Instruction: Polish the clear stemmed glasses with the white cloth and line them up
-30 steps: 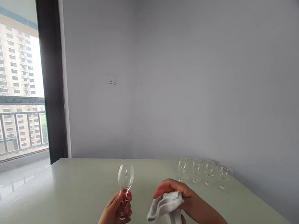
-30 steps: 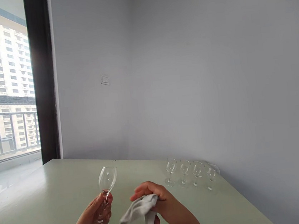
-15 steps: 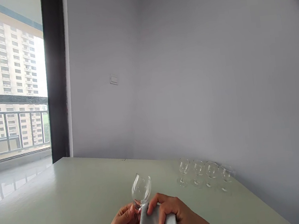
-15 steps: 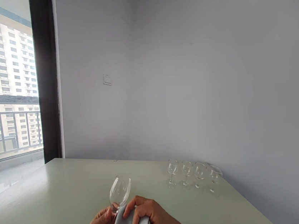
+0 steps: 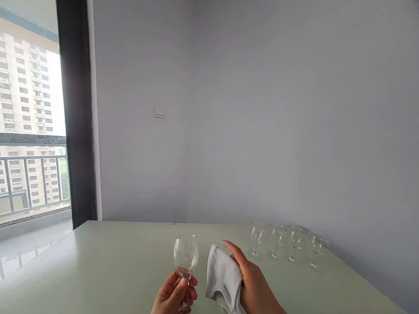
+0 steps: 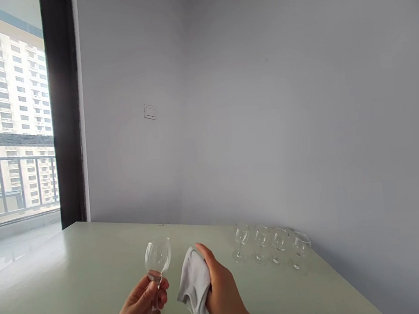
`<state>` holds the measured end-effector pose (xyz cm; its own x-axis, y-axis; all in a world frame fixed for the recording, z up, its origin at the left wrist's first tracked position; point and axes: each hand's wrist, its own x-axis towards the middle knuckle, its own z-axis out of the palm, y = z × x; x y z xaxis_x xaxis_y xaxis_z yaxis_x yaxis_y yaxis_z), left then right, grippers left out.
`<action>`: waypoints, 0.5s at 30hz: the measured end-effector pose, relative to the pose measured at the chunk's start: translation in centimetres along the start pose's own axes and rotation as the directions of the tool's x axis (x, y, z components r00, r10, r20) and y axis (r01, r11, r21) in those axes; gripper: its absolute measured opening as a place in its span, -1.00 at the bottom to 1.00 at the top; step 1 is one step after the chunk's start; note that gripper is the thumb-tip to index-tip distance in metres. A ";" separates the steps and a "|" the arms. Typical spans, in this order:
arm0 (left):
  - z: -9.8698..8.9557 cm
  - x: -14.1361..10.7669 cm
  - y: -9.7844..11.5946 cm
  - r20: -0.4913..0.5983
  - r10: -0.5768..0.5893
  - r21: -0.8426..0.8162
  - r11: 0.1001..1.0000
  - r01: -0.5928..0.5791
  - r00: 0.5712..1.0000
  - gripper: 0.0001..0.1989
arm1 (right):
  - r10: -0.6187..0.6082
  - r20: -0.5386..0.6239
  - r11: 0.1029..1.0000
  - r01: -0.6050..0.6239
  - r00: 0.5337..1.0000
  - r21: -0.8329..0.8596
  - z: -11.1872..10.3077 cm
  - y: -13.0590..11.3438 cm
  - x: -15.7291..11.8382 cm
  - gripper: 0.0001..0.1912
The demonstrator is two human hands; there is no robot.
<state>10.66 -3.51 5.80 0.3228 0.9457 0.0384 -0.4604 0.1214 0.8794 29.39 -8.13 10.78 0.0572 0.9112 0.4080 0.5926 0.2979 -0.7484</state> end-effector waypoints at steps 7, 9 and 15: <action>2.3 -1.2 -3.5 -0.005 -0.020 -0.045 0.999 0.020 1.000 -0.59 | -0.334 -0.252 0.921 0.371 0.908 0.116 5.0 -0.5 -2.6 -0.62; 2.3 -1.5 -3.2 -0.045 0.028 -0.016 0.999 -0.029 0.999 -0.60 | -0.391 -0.231 0.898 0.425 0.891 0.118 5.5 -0.5 -2.8 -0.66; 2.4 -2.2 -3.2 0.046 0.094 0.087 0.991 -0.097 0.995 -0.70 | -0.221 -0.299 0.933 0.290 0.928 0.212 5.8 0.0 -2.8 -0.53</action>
<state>13.39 -6.74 4.05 0.3162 0.9379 0.1424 -0.4161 0.0022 0.9093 24.57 -9.01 6.56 0.1624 0.6950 0.7004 0.3994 0.6028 -0.6908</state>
